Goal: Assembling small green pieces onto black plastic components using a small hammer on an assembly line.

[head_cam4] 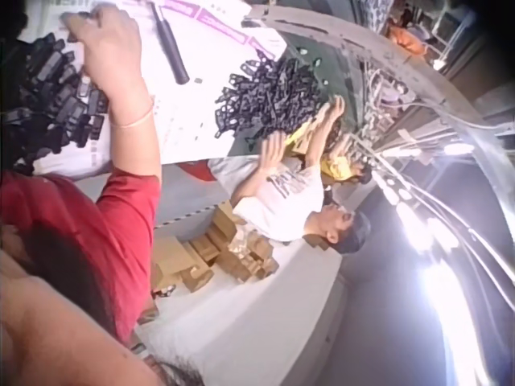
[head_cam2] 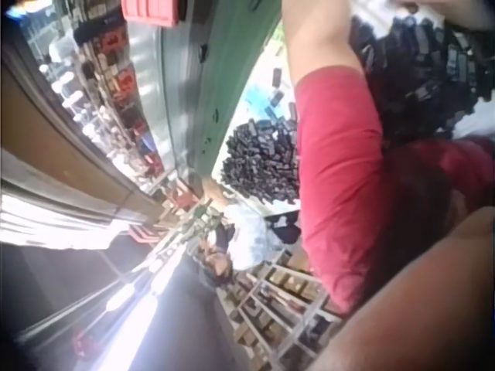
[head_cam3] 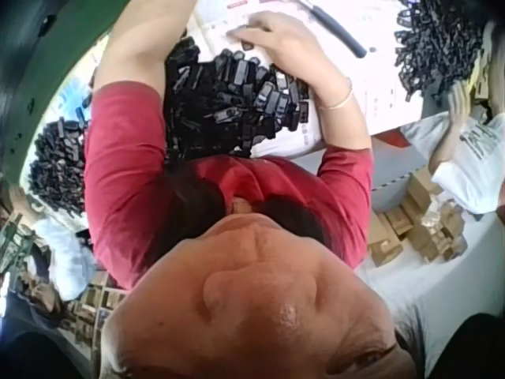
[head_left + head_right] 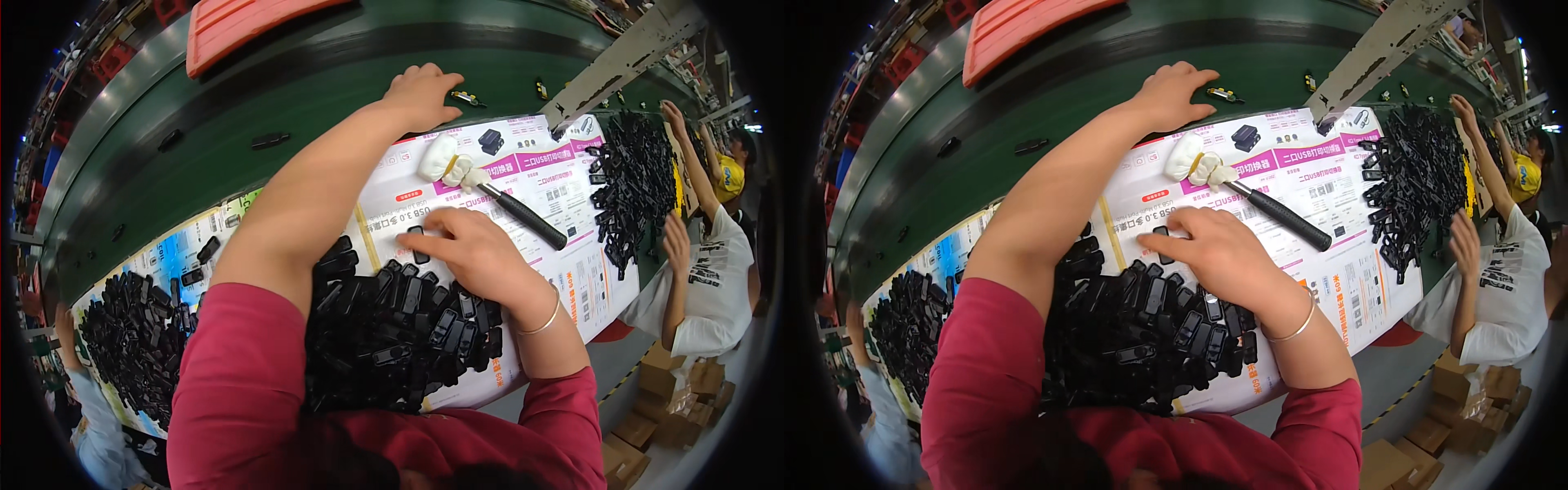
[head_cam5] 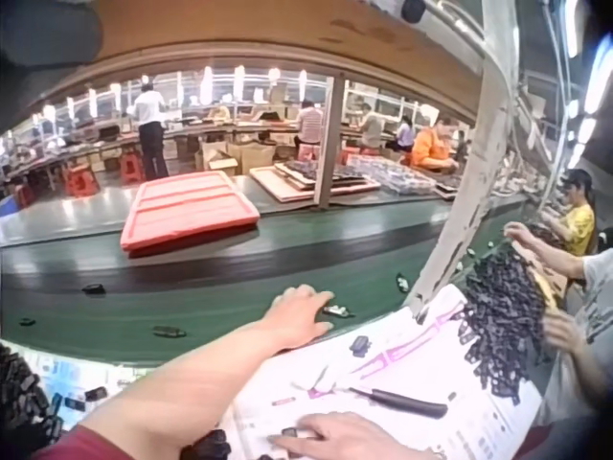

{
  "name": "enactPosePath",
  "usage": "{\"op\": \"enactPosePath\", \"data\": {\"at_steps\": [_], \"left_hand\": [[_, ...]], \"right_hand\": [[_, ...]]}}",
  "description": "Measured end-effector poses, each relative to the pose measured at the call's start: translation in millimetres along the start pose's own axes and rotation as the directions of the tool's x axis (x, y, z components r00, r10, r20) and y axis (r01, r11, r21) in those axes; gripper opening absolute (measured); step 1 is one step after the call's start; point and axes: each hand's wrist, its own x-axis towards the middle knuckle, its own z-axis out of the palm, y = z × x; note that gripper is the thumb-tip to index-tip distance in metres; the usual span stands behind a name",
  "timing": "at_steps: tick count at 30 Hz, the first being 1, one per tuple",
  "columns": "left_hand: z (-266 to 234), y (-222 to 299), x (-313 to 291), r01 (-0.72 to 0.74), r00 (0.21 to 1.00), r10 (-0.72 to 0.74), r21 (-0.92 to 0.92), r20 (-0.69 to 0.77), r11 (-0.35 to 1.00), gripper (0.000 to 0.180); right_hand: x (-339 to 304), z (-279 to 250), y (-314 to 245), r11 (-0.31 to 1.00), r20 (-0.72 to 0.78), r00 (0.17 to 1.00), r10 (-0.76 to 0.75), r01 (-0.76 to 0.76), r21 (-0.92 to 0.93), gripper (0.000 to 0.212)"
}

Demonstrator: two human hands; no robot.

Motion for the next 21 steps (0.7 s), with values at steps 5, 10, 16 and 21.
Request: {"op": "enactPosePath", "data": {"at_steps": [5, 10, 16, 21], "left_hand": [[-2.1, -2.1, 2.9, 0.067, 0.998, -0.067, -0.011, 0.022, 0.998, 0.03], [-28.5, -26.5, -49.4, 0.024, 0.99, -0.047, -0.166, -0.133, 0.986, 0.028], [-55.2, -29.2, -154.3, -0.124, 0.988, 0.114, -0.1, -0.103, 0.987, 0.025], [-42.9, -17.6, -190.9, -0.154, 0.985, 0.145, -0.096, -0.093, 0.983, 0.025]], "right_hand": [[4.9, -5.7, -1.7, 0.999, 0.103, 0.995, -0.007, 0.012, -0.045, 0.04], [-2.3, -5.0, 9.9, 0.999, 0.007, 0.999, 0.043, -0.043, 0.002, 0.032], [0.2, -2.9, 13.7, 0.994, -0.047, 0.996, 0.077, -0.073, 0.079, 0.028], [7.4, -3.0, 4.5, 0.924, -0.126, 0.951, 0.284, -0.235, 0.303, 0.025]]}}
